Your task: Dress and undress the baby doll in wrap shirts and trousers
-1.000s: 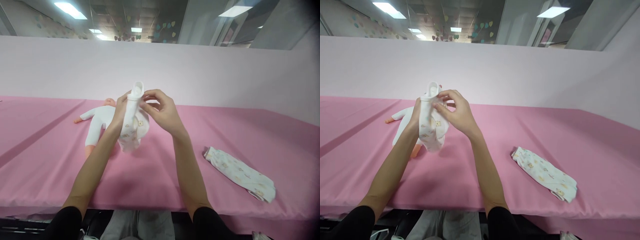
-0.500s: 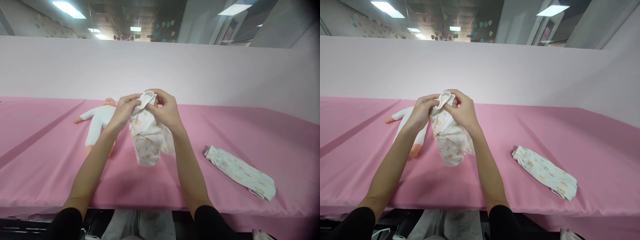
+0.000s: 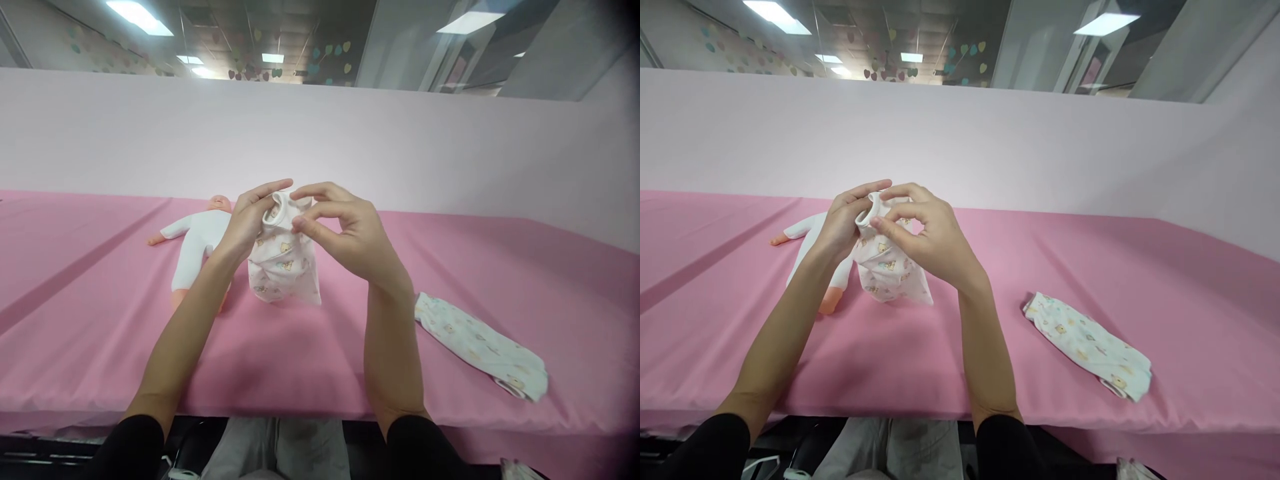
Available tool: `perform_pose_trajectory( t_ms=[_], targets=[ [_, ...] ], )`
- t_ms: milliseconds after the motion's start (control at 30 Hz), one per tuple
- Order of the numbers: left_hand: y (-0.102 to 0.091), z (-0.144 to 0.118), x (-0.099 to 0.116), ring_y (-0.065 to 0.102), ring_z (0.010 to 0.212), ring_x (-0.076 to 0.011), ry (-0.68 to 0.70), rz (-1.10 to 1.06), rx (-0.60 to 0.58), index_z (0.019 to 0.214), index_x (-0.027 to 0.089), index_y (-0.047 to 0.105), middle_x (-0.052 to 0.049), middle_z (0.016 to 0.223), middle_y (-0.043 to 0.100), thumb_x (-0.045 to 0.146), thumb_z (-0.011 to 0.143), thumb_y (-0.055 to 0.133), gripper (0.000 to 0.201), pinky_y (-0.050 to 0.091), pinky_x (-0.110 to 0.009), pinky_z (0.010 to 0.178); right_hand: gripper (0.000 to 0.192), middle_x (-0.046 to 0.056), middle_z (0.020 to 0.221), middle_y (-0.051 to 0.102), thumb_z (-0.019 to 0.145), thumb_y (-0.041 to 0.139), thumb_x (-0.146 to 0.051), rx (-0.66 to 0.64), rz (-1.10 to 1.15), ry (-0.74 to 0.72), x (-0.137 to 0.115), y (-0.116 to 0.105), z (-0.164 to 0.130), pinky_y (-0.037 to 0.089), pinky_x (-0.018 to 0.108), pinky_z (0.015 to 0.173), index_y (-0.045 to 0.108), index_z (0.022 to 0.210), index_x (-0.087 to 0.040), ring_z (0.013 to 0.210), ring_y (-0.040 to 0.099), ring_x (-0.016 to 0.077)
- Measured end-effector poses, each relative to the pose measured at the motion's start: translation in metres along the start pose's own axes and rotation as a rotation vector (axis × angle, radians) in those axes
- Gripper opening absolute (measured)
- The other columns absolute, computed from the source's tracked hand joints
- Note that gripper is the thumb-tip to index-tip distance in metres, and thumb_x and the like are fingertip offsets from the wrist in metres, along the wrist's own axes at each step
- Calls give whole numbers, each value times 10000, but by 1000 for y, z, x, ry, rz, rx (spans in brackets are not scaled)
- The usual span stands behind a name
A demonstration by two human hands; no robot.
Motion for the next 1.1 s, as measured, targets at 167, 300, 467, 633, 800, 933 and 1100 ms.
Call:
perform_pose_trajectory(
  t_ms=[167, 300, 467, 633, 800, 933, 1100],
  targets=[
    [7, -1, 4, 645, 924, -226, 17, -45, -68, 1122, 227, 674, -48, 984, 691, 263, 799, 506, 366, 515, -402, 831, 250, 30, 967, 632, 802, 648, -347, 136, 14, 90, 30, -7, 4, 493, 360, 786, 655, 1037, -264, 928, 590, 207],
    [7, 0, 4, 637, 930, -203, 24, -20, -69, 1059, 203, 693, -54, 995, 690, 214, 757, 507, 354, 506, -388, 866, 188, -12, 664, 565, 795, 627, -331, 86, 38, 214, 56, -1, 5, 444, 284, 579, 678, 944, -229, 619, 537, 141],
    [18, -4, 4, 599, 1005, -184, 43, 77, -165, 1114, 225, 649, -56, 1080, 656, 179, 738, 548, 392, 485, -370, 908, 101, -21, 591, 486, 809, 591, -287, 265, -41, 218, 63, -17, 5, 399, 282, 557, 664, 819, -218, 566, 476, 129],
    [38, -10, -7, 582, 1023, -195, -31, 134, -356, 1245, 220, 556, -94, 1171, 610, 196, 725, 630, 526, 483, -370, 900, 126, -9, 630, 491, 840, 557, -314, 389, -121, 196, 63, -31, 4, 408, 293, 579, 643, 829, -222, 611, 497, 143],
    [45, -17, 11, 551, 1088, -216, 97, 216, -314, 1087, 234, 651, -73, 1154, 609, 331, 841, 558, 280, 454, -380, 932, 110, -12, 634, 499, 839, 544, -276, 475, -195, 218, 68, -41, 1, 430, 314, 625, 642, 824, -227, 623, 514, 148],
    [64, -33, 28, 444, 1215, -276, 301, 606, -336, 781, 215, 720, -68, 1267, 550, 419, 861, 542, 283, 378, -438, 1013, 160, -3, 659, 547, 861, 532, -318, 518, -237, 169, 69, -48, -1, 453, 318, 620, 664, 852, -228, 632, 542, 150],
    [63, -29, 17, 460, 1158, -302, 391, 995, -263, 629, 186, 713, -98, 1180, 595, 438, 865, 520, 396, 333, -466, 1016, 208, 24, 740, 624, 863, 557, -370, 596, -207, 127, 74, -70, -6, 479, 340, 613, 697, 881, -217, 674, 581, 167]
  ],
)
Point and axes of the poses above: each hand's wrist, its own z-axis towards the middle knuckle, its own y-axis out of the palm, x = y × z, the point moved 9 cm from there along z, towards the middle knuckle
